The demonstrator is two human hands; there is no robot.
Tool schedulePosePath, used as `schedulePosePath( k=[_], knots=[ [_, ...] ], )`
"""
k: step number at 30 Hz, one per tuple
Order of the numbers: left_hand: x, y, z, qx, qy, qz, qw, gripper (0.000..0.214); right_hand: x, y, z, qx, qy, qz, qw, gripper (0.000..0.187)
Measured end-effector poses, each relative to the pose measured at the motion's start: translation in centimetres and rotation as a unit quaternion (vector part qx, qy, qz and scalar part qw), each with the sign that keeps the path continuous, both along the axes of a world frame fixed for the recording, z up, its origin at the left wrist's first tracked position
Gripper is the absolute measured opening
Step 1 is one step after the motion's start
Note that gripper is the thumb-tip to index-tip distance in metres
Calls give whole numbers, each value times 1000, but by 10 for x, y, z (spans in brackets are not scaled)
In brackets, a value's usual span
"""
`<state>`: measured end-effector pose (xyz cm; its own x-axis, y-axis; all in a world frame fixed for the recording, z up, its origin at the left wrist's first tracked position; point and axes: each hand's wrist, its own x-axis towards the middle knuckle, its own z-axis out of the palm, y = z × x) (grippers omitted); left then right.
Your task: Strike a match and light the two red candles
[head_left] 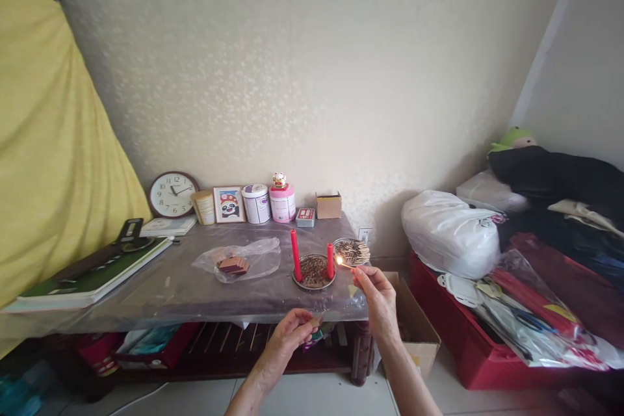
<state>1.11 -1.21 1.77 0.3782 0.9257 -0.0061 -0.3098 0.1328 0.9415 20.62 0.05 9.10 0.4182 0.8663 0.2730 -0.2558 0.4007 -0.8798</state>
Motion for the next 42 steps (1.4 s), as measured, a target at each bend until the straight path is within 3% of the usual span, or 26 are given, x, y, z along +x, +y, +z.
schedulePosePath(
  k=[9, 14, 19, 30, 42],
  knots=[
    [14, 15, 11, -11, -13, -74, 997, 19, 3, 24, 17, 22, 0, 3, 1000, 18],
    [15, 22, 0, -36, -59, -108, 992, 17, 4, 37, 24, 27, 6, 1, 1000, 19],
    [10, 23, -12, -74, -121, -110, 984, 15, 3, 49, 28, 30, 18, 17, 999, 20],
    [5, 19, -2, -76, -147, -109, 980, 14, 1, 64, 24, 24, 62, 50, 997, 18],
    [-1, 23, -8, -81, -154, -99, 980, 13, 3, 67, 15, 6, 68, 59, 996, 19]
  ],
)
